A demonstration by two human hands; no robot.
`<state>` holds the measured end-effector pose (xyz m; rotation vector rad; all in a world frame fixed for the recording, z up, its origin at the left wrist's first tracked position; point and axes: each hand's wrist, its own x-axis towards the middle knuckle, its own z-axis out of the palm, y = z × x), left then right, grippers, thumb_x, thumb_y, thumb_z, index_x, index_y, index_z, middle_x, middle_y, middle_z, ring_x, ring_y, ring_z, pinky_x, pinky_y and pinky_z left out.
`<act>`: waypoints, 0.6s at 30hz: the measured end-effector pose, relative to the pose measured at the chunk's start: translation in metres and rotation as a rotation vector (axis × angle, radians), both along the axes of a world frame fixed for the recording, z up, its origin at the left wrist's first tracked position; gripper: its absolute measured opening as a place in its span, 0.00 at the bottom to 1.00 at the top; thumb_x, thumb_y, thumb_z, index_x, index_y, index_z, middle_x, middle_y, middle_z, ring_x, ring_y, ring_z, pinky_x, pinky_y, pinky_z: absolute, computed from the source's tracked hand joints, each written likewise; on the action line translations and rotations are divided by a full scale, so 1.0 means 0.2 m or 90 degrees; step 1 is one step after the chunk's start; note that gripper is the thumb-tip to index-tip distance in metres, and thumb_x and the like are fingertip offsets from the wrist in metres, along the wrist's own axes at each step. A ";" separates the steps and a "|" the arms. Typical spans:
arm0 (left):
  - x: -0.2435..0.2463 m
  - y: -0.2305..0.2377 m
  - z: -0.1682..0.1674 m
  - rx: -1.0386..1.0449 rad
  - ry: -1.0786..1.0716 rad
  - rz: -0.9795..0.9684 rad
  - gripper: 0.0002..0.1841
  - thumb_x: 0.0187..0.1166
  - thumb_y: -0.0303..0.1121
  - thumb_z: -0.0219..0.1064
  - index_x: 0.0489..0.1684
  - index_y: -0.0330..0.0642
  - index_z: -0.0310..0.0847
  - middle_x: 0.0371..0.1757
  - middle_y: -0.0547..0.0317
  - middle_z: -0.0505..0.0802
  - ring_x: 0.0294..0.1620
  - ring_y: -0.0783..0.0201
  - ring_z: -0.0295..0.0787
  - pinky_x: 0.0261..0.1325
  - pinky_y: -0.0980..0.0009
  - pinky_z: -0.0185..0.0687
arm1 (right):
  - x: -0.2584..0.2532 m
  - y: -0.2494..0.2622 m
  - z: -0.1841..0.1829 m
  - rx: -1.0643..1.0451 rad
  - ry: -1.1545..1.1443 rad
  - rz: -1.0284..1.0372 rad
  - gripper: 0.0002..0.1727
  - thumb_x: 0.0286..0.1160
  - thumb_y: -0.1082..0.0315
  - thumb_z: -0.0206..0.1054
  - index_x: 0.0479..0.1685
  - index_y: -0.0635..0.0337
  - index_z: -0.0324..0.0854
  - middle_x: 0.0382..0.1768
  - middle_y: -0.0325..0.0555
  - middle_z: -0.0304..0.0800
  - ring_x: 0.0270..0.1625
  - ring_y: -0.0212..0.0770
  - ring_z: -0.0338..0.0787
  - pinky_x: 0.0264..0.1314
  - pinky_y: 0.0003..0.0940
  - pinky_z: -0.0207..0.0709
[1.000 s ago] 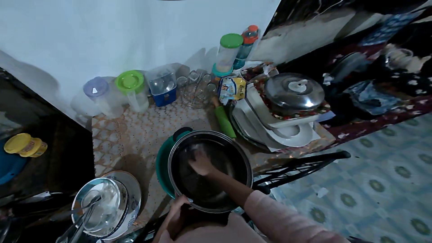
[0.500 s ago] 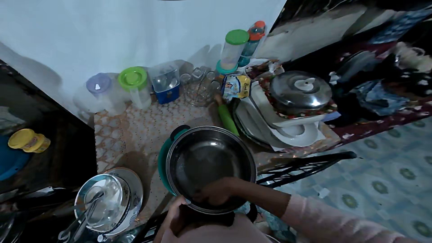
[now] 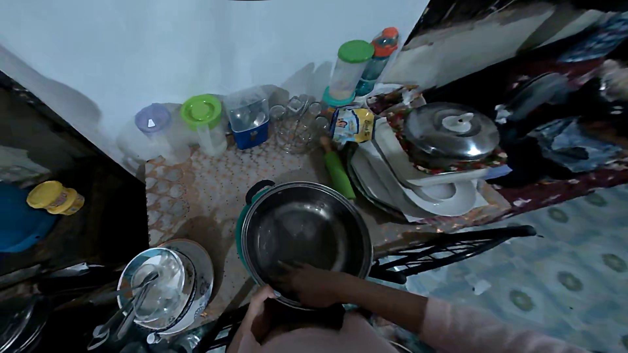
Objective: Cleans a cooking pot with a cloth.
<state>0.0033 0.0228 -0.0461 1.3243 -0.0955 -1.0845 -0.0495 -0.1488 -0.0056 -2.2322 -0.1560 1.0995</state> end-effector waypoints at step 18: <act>-0.04 0.01 -0.03 -0.101 0.074 0.009 0.13 0.65 0.17 0.52 0.21 0.48 0.76 0.24 0.76 0.88 0.31 0.85 0.84 0.43 0.82 0.82 | 0.10 -0.05 -0.07 0.023 -0.028 -0.119 0.33 0.85 0.74 0.53 0.92 0.60 0.57 0.95 0.50 0.48 0.96 0.65 0.40 0.91 0.72 0.33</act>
